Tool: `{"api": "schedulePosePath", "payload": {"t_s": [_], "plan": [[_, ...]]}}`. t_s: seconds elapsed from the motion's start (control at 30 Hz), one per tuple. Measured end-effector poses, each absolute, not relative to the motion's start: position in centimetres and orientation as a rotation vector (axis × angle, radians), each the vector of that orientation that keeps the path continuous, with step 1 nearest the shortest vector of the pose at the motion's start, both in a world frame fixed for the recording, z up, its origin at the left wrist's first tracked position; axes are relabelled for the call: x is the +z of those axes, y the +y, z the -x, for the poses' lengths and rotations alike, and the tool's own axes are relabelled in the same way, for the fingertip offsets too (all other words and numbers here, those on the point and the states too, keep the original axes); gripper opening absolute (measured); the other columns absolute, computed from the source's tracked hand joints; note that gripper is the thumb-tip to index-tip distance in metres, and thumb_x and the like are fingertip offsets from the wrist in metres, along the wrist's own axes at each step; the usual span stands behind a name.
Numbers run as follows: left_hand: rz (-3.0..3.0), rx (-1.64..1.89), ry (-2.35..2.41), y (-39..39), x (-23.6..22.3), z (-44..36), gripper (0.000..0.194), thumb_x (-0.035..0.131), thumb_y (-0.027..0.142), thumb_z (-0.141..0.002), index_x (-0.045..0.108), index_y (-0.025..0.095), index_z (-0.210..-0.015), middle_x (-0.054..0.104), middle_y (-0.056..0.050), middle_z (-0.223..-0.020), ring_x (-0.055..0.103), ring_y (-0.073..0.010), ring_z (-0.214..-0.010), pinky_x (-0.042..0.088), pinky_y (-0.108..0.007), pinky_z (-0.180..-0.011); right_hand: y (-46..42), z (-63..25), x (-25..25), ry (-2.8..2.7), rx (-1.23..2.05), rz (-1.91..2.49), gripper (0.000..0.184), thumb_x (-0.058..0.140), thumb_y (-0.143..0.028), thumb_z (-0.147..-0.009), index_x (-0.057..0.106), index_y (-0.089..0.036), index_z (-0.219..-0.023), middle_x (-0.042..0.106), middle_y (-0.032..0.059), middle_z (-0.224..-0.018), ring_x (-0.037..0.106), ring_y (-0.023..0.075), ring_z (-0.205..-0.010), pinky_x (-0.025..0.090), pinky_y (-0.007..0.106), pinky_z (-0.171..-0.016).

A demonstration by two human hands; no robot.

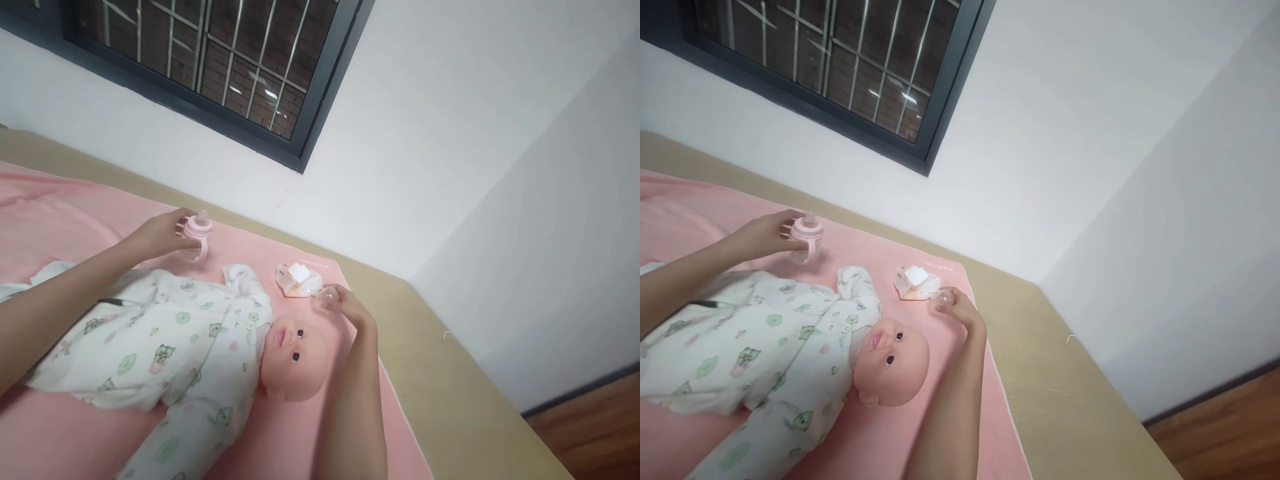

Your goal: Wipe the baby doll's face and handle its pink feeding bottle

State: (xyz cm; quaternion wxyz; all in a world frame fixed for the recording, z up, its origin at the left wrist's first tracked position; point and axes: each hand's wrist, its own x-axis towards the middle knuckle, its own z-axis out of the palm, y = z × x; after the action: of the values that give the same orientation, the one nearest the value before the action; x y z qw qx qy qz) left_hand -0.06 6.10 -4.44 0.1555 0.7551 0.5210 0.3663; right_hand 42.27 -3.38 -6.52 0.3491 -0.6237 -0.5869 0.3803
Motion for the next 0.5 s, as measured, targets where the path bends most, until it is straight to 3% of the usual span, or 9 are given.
{"api": "schedulePosePath", "payload": {"t_s": [0.23,0.4,0.5], "plan": [[-1.921,1.191,1.172,1.3,0.0,-3.1,0.054,0.066,0.037,-0.07,0.054,0.012,-0.117,0.065,-0.01,-0.117,0.061,-0.03,-0.106,0.046,-0.047,-0.098,-4.5,-40.0,-1.8,-1.58,0.867,1.363,0.05,0.072,-0.045,-0.07,0.058,-0.021,-0.112,0.065,0.0067,-0.116,0.06,0.022,-0.111,0.046,0.037,-0.098],[-2.055,1.18,1.007,-1.7,1.0,-5.1,0.051,0.066,0.033,-0.072,0.054,0.014,-0.118,0.064,-0.01,-0.12,0.06,-0.0261,-0.111,0.045,-0.038,-0.102,-6.1,-37.5,1.4,-1.577,0.766,1.18,0.072,0.074,-0.046,-0.07,0.044,-0.027,-0.132,0.063,0.0062,-0.12,0.063,0.0215,-0.109,0.048,0.04,-0.099],[-2.213,1.19,1.039,-3.5,1.5,-5.3,0.053,0.063,0.037,-0.074,0.052,0.022,-0.123,0.062,-0.004,-0.124,0.058,-0.0261,-0.114,0.045,-0.036,-0.099,-7.2,-35.2,3.1,-1.618,0.657,1.031,0.074,0.074,-0.046,-0.072,0.039,-0.03,-0.135,0.061,0.0062,-0.122,0.061,0.0205,-0.112,0.048,0.04,-0.1]]}}
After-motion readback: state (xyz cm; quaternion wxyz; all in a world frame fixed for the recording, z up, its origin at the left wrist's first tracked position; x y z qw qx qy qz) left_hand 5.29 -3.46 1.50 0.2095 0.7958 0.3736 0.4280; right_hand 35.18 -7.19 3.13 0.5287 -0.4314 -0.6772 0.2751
